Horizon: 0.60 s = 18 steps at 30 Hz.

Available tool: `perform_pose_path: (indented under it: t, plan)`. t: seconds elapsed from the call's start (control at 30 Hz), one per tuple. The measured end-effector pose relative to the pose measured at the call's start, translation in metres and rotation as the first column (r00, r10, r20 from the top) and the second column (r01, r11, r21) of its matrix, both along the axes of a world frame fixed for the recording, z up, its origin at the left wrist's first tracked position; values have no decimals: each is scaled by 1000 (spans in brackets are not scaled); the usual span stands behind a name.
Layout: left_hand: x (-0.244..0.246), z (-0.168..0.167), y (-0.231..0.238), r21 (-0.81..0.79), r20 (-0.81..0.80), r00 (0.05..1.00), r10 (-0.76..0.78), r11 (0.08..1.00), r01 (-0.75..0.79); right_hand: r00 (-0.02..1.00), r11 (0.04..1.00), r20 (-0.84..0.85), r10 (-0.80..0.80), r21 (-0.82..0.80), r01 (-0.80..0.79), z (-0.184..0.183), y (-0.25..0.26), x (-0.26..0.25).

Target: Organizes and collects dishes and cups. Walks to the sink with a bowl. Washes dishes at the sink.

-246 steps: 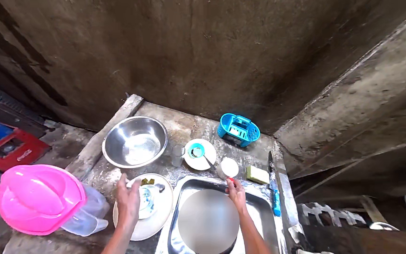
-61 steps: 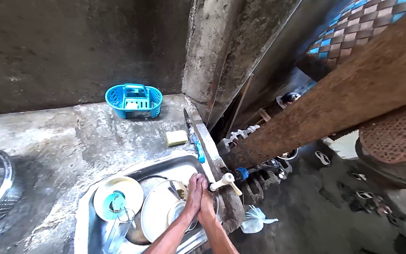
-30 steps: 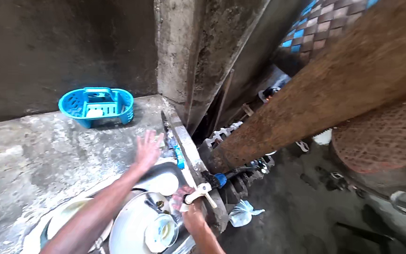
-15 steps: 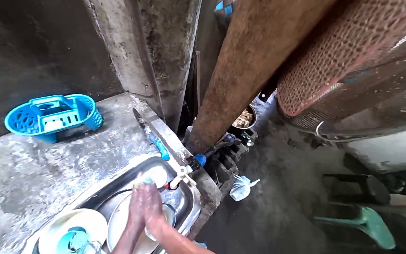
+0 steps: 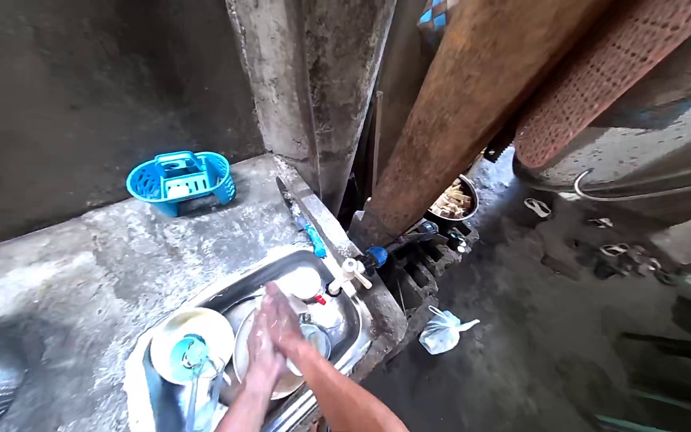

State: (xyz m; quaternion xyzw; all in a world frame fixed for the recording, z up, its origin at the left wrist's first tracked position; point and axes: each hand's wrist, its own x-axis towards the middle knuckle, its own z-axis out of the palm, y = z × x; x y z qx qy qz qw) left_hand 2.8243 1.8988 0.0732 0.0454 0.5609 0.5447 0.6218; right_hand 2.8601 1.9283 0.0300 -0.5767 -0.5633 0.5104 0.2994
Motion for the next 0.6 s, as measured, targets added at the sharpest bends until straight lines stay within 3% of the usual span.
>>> perform_pose_path:
  t: [0.07, 0.1, 0.13, 0.2, 0.23, 0.27, 0.3, 0.33, 0.4, 0.47, 0.5, 0.53, 0.6]
  plan:
    - [0, 2, -9, 179, -135, 991, 7, 984, 18, 998, 997, -58, -26, 71, 30, -13, 5, 6]
    - [-2, 29, -5, 144, -203, 979, -12, 989, 42, 999, 999, 3, 42, 17, -42, 16, 0, 8]
    - [-5, 54, 3, 55, -269, 962, -52, 996, 69, 989, 983, 67, 134, -135, -124, 69, -5, 9]
    - [-23, 70, 18, -48, -252, 967, -42, 998, 31, 937, 926, 156, 311, -272, -262, 128, -21, 1]
    - [-32, 55, 23, -43, -194, 981, 27, 998, -36, 918, 923, 152, 366, -180, -339, 114, -36, -3]
    - [-45, 27, 25, 18, -92, 991, 93, 996, -92, 939, 928, 12, 343, 151, -341, 61, -49, -2]
    - [-55, -9, 28, 105, 11, 989, 148, 983, -149, 926, 906, -15, 377, 213, -365, 43, -51, 2]
    - [-63, -33, 30, 161, 112, 980, 162, 971, -179, 914, 891, 56, 401, 206, -403, 50, -49, 12]
    - [-65, -44, 35, 188, 249, 957, 152, 961, -202, 910, 870, 273, 313, 302, -390, 98, -46, 49]
    - [-62, -41, 32, 195, 303, 950, 81, 970, -145, 882, 762, 471, 13, 566, -314, 146, -40, 100]
    - [-60, -41, 30, 206, 322, 946, 30, 973, -100, 817, 726, 568, -98, 603, -331, 166, -32, 129]
    - [-57, -42, 28, 208, 338, 941, -12, 976, -62, 736, 723, 662, -140, 576, -380, 180, -20, 157]
    - [-47, -44, 23, 190, 376, 925, -56, 982, -17, 528, 806, 849, 9, 306, -506, 193, 5, 196]
